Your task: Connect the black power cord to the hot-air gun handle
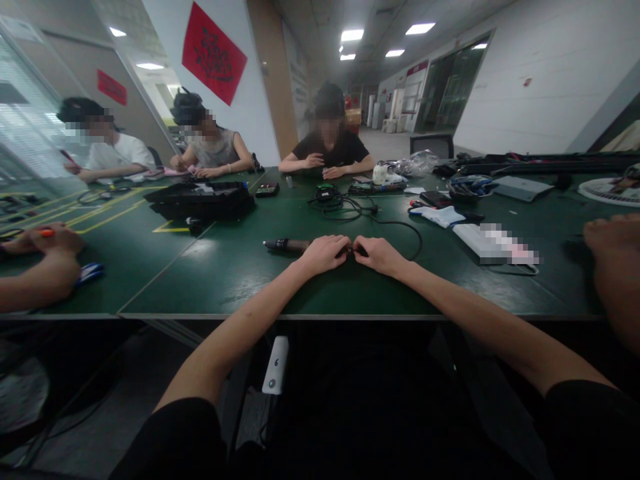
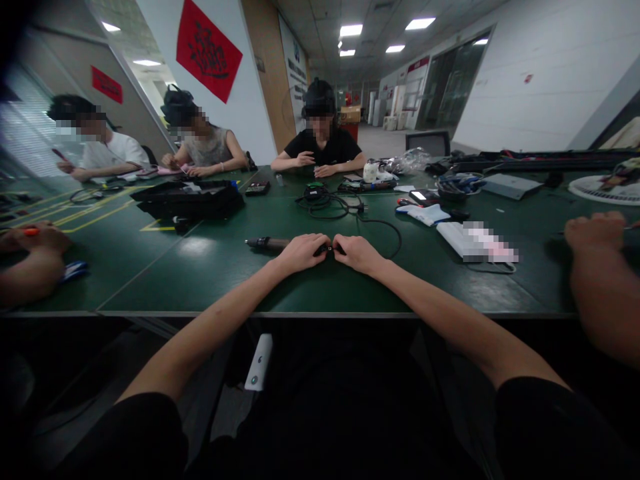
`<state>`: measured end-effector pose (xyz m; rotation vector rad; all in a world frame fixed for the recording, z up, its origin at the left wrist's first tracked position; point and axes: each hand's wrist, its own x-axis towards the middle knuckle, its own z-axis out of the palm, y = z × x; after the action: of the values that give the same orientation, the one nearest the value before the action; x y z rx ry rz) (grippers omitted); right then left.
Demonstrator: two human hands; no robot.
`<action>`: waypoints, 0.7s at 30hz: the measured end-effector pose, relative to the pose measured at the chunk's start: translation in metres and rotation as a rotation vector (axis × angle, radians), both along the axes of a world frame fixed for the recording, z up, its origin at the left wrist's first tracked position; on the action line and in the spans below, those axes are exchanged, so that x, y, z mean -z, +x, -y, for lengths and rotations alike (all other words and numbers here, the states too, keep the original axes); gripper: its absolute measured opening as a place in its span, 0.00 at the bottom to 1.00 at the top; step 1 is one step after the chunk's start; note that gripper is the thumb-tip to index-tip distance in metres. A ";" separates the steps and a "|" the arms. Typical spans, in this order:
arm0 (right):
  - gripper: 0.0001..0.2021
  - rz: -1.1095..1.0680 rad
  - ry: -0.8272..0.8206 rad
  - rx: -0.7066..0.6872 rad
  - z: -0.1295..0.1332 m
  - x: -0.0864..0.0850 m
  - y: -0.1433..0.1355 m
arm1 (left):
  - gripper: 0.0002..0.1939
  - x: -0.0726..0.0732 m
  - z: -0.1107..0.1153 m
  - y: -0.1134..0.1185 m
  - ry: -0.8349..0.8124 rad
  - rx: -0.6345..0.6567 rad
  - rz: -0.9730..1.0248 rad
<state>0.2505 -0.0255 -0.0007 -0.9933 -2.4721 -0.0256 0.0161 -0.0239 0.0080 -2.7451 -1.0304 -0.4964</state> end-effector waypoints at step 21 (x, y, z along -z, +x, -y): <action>0.05 0.009 -0.003 0.027 0.003 -0.003 0.000 | 0.11 0.001 -0.003 0.001 -0.014 -0.009 0.019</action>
<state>0.2503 -0.0283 0.0022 -1.0304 -2.4671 -0.0347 0.0168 -0.0212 0.0067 -2.7516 -1.0540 -0.5172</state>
